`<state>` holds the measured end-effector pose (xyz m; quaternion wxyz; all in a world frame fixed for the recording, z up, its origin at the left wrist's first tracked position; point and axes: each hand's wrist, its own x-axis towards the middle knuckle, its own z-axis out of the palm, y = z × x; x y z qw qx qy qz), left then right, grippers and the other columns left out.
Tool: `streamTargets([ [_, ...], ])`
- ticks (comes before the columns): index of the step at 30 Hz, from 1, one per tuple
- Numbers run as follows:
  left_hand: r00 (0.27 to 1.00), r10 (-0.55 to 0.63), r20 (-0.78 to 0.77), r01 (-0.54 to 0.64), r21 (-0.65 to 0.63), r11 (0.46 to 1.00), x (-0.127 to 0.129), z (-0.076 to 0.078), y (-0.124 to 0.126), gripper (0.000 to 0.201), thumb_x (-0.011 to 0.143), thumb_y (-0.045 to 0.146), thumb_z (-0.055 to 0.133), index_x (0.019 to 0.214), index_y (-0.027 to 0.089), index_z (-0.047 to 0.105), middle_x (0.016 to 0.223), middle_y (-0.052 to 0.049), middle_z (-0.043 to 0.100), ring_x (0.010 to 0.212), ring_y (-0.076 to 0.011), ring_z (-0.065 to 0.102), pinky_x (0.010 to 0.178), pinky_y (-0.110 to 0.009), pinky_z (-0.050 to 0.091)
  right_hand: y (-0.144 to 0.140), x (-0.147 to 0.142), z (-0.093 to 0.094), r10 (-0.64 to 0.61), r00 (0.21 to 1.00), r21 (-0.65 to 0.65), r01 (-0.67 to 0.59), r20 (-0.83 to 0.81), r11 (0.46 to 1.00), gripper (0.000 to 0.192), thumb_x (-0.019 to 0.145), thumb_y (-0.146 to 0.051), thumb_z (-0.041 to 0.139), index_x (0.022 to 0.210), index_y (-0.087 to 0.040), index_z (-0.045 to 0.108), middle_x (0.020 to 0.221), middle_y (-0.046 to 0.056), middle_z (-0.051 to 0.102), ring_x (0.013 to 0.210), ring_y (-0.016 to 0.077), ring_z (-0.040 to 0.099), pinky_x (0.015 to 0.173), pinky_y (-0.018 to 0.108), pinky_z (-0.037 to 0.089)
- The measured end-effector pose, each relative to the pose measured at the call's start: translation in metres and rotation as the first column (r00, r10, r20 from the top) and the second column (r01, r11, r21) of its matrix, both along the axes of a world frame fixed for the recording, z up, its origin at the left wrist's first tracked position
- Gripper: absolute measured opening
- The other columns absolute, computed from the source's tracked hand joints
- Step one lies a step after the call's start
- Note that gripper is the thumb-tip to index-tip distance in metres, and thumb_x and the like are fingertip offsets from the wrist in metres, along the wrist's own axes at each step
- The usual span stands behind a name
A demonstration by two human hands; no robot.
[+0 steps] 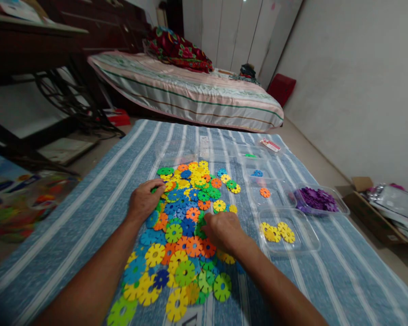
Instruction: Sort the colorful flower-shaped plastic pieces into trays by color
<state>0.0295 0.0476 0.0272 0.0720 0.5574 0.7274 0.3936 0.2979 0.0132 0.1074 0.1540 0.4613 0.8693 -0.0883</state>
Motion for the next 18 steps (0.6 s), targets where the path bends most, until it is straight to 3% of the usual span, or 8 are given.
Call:
streamTargets([
  [5,1.000,0.001,0.009,-0.001,0.005,1.000,0.000,0.002,0.000,0.023,0.080,0.034,0.053,0.083,0.022,0.072,0.109,-0.005,0.077,0.109,-0.0227,0.068,0.104,-0.035,0.049,0.002,-0.001,-0.005,0.042,0.999,0.073,-0.042,0.003,0.996,0.032,0.102,-0.026,0.040,0.107,-0.020,0.071,0.090,0.013,0.077,0.080,0.0238,0.073,0.057,0.028,0.032],
  [9,1.000,0.005,0.014,-0.005,0.015,1.000,-0.001,0.001,0.001,0.023,0.080,0.035,0.052,0.081,0.023,0.072,0.106,-0.004,0.077,0.107,-0.0227,0.068,0.103,-0.035,0.050,0.009,0.004,0.002,0.055,0.998,0.118,-0.051,-0.026,0.992,0.029,0.101,-0.023,0.042,0.102,-0.020,0.071,0.086,0.010,0.077,0.074,0.0199,0.072,0.055,0.029,0.026],
  [14,1.000,0.005,0.013,-0.005,0.025,1.000,-0.004,-0.001,0.001,0.024,0.079,0.037,0.053,0.081,0.024,0.072,0.106,-0.004,0.077,0.106,-0.0229,0.069,0.102,-0.035,0.050,0.056,0.019,0.027,0.021,1.000,0.208,-0.018,-0.012,0.978,0.030,0.101,-0.026,0.044,0.097,-0.020,0.073,0.086,0.010,0.077,0.071,0.0177,0.068,0.057,0.027,0.028],
  [16,1.000,0.005,0.009,-0.006,0.023,1.000,-0.005,-0.001,0.001,0.025,0.079,0.038,0.052,0.082,0.024,0.072,0.107,-0.004,0.077,0.107,-0.0231,0.069,0.102,-0.035,0.050,0.085,0.028,0.043,-0.083,0.997,0.325,0.077,0.006,0.943,0.030,0.101,-0.026,0.044,0.101,-0.020,0.073,0.088,0.011,0.077,0.074,0.0192,0.068,0.059,0.026,0.030],
  [18,1.000,-0.002,0.007,0.002,0.026,1.000,-0.005,-0.001,0.000,0.025,0.080,0.039,0.052,0.082,0.024,0.072,0.106,-0.004,0.077,0.107,-0.0231,0.069,0.102,-0.035,0.050,0.113,0.039,0.059,-0.251,0.967,0.495,0.244,-0.054,0.834,0.032,0.102,-0.030,0.042,0.109,-0.019,0.072,0.093,0.013,0.076,0.079,0.0227,0.069,0.061,0.027,0.033],
])
